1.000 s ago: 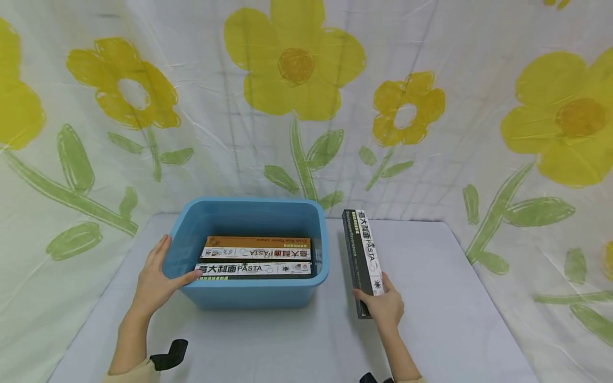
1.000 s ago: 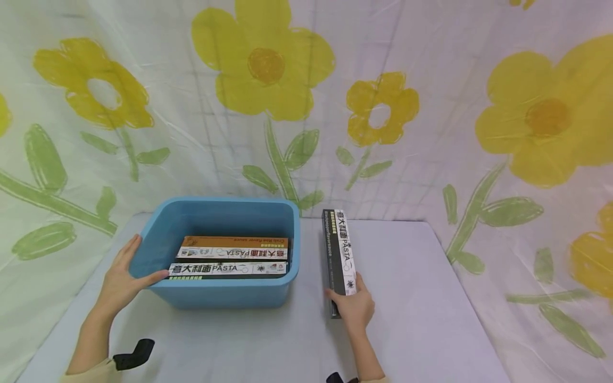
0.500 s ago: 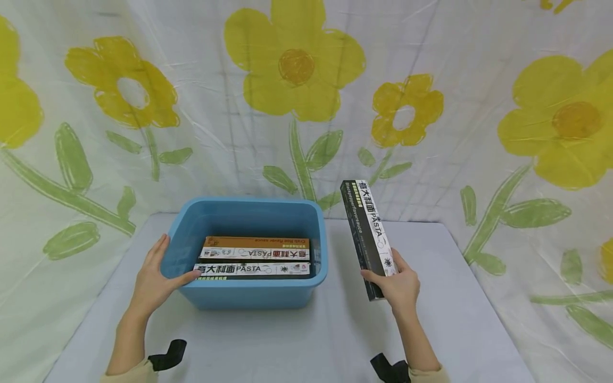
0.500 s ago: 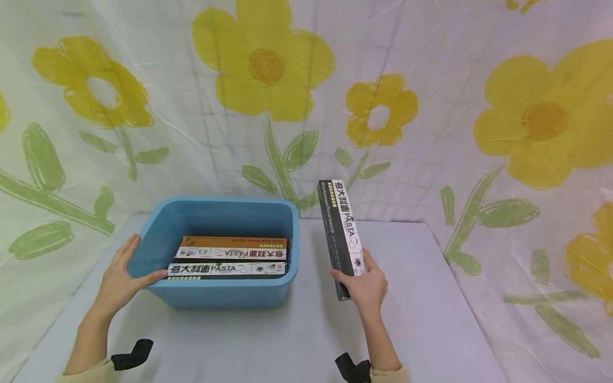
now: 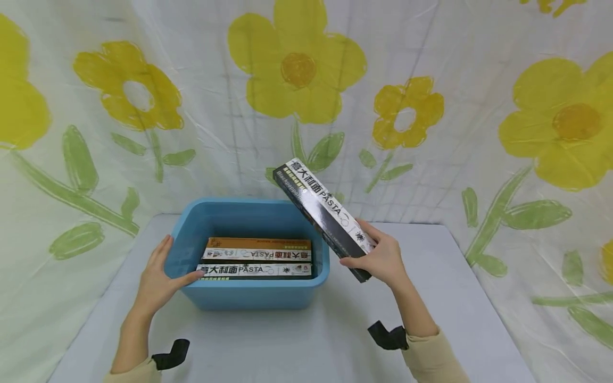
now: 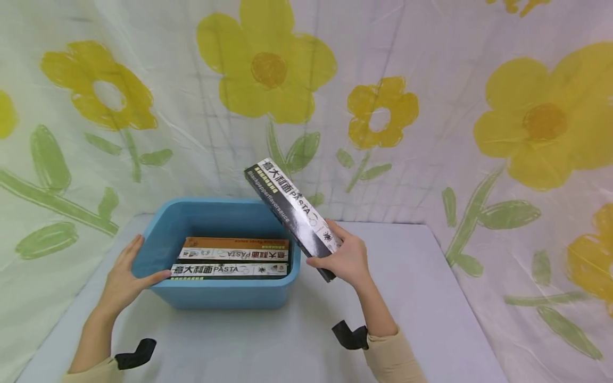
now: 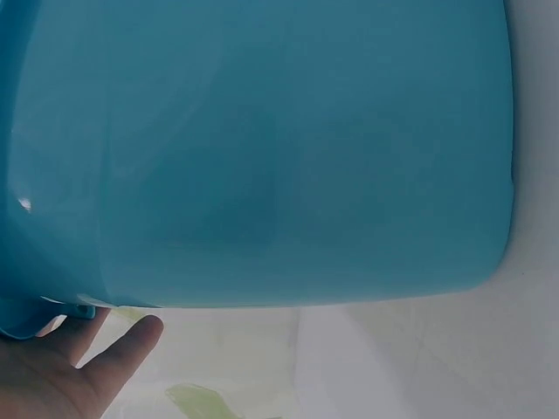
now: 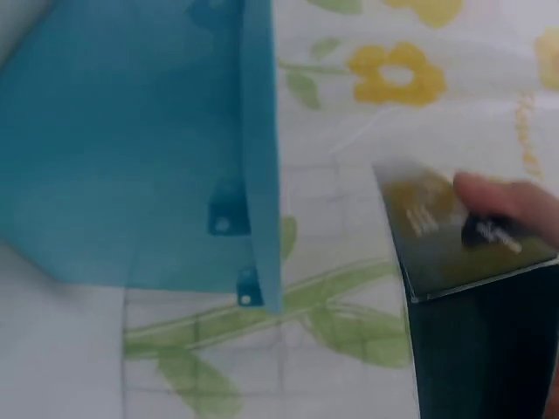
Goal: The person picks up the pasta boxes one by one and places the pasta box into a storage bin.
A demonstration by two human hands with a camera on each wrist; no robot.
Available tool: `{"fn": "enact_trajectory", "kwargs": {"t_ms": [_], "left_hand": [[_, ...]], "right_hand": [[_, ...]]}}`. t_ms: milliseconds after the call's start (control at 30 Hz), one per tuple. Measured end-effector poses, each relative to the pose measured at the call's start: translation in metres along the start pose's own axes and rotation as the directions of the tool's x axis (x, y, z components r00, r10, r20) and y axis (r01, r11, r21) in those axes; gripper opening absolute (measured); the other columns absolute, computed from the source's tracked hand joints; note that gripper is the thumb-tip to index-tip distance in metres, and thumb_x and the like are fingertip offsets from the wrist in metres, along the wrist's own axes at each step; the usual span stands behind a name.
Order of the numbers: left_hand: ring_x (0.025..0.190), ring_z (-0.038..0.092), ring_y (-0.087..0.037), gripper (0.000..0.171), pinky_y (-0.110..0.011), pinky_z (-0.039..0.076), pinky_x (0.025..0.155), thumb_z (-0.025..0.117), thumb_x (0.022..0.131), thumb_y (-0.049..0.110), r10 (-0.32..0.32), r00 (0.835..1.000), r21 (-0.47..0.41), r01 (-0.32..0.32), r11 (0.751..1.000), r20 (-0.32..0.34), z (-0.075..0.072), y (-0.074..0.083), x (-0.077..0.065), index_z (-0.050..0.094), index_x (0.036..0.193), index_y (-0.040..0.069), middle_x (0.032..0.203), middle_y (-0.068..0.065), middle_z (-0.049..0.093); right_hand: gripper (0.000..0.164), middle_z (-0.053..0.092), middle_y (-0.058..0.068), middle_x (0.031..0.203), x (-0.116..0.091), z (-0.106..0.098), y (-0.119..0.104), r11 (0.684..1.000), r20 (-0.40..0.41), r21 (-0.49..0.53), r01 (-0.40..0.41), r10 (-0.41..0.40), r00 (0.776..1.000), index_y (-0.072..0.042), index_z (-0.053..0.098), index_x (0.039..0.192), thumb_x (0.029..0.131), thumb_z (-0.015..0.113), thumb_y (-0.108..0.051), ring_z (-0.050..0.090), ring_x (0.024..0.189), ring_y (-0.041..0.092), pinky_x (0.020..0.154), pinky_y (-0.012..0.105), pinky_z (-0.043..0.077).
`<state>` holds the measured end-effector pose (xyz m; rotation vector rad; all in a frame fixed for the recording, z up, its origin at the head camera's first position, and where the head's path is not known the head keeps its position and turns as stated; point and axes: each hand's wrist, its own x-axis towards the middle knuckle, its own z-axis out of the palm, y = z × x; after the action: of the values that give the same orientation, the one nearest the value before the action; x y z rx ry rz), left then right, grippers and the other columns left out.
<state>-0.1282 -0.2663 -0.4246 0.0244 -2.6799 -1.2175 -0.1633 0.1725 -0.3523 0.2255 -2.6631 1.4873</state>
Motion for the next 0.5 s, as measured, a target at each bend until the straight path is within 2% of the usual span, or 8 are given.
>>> {"fn": "enact_trajectory", "kwargs": {"t_ms": [67, 133, 300, 400, 500], "left_hand": [[0.142, 0.010, -0.051, 0.112, -0.077, 0.021, 0.099, 0.081, 0.076, 0.035, -0.003, 1.000, -0.006, 0.003, 1.000, 0.000, 0.000, 0.001, -0.001, 0.010, 0.155, -0.001, 0.159, -0.024, 0.008], [0.142, 0.010, -0.051, 0.113, -0.077, 0.021, 0.099, 0.081, 0.075, 0.034, -0.004, 1.000, -0.005, 0.004, 1.000, 0.004, 0.000, 0.000, -0.001, 0.009, 0.155, -0.001, 0.159, -0.024, 0.008], [0.142, 0.010, -0.052, 0.114, -0.077, 0.021, 0.099, 0.081, 0.075, 0.035, -0.006, 1.000, 0.008, 0.006, 1.000, 0.011, -0.001, -0.001, -0.002, 0.008, 0.155, -0.001, 0.159, -0.025, 0.008], [0.141, 0.011, -0.052, 0.114, -0.077, 0.021, 0.099, 0.081, 0.075, 0.036, -0.008, 1.000, 0.013, 0.007, 1.000, 0.007, 0.000, -0.001, -0.002, 0.008, 0.155, -0.001, 0.159, -0.025, 0.008], [0.141, 0.011, -0.053, 0.114, -0.077, 0.022, 0.099, 0.081, 0.075, 0.037, -0.009, 1.000, 0.016, 0.009, 1.000, 0.005, 0.000, -0.001, -0.001, 0.008, 0.155, 0.000, 0.159, -0.026, 0.008]], "right_hand": [[0.089, 0.053, 0.021, 0.137, 0.008, -0.001, -0.003, 0.999, 0.080, 0.009, 0.054, -0.054, 0.995, -0.004, 0.049, 0.142, 0.064, 0.090, -0.016, 0.057, 0.098, 0.029, 0.071, 0.034, 0.051], [0.088, 0.053, 0.021, 0.137, 0.017, -0.002, -0.003, 0.994, 0.173, 0.044, 0.096, -0.102, 0.980, -0.003, 0.050, 0.142, 0.064, 0.089, -0.015, 0.057, 0.097, 0.028, 0.073, 0.036, 0.051], [0.086, 0.055, 0.019, 0.135, 0.038, 0.001, -0.007, 0.983, 0.366, 0.055, 0.176, -0.184, 0.912, -0.004, 0.051, 0.141, 0.065, 0.088, -0.017, 0.059, 0.098, 0.025, 0.075, 0.035, 0.052], [0.086, 0.057, 0.020, 0.133, 0.048, 0.005, -0.012, 0.974, 0.439, 0.041, 0.223, -0.218, 0.872, -0.001, 0.051, 0.140, 0.065, 0.089, -0.016, 0.059, 0.096, 0.023, 0.073, 0.033, 0.053], [0.085, 0.059, 0.019, 0.130, 0.056, 0.011, -0.017, 0.971, 0.489, 0.028, 0.236, -0.219, 0.844, 0.001, 0.051, 0.139, 0.065, 0.089, -0.014, 0.060, 0.094, 0.023, 0.071, 0.033, 0.054]]}}
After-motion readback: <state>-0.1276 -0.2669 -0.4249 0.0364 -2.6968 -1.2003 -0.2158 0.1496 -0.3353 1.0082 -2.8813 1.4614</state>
